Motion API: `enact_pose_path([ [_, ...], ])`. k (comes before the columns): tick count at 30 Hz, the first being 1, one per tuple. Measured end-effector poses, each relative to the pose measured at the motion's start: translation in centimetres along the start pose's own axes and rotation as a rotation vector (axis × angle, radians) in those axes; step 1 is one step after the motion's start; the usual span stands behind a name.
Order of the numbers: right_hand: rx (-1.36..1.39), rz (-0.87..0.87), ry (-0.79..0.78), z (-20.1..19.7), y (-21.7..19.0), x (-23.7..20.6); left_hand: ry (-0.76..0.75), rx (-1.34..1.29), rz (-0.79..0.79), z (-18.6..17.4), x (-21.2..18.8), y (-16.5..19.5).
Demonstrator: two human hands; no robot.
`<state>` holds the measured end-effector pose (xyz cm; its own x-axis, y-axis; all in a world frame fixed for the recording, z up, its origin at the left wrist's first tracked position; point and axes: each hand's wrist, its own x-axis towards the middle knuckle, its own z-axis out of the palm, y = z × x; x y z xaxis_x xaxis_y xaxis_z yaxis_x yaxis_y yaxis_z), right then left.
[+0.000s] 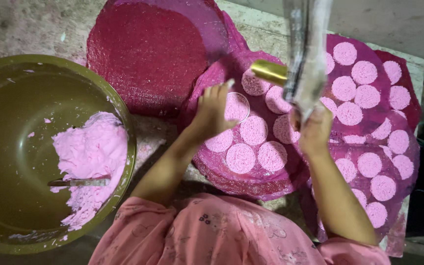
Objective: The person fills a hand-held batter press with pink batter from a large bowl and extrudes round batter portions onto pink cloth-covered trays. They then carry a filled tray to a steamer pot, place it inside, and cover the steamer with a lid.
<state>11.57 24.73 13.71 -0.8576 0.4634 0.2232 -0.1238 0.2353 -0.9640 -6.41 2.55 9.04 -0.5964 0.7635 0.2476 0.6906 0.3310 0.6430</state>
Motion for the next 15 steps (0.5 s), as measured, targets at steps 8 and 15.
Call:
enact_pose_path([
  [8, 0.201, 0.043, 0.254, -5.0, 1.6, -7.4, -0.214, 0.087, -0.186, -0.8, 2.0, 0.3],
  [15, 0.186, 0.077, 0.457, -7.6, 1.7, -12.5, -0.054, 0.175, -0.136, -1.8, 5.8, -1.9],
])
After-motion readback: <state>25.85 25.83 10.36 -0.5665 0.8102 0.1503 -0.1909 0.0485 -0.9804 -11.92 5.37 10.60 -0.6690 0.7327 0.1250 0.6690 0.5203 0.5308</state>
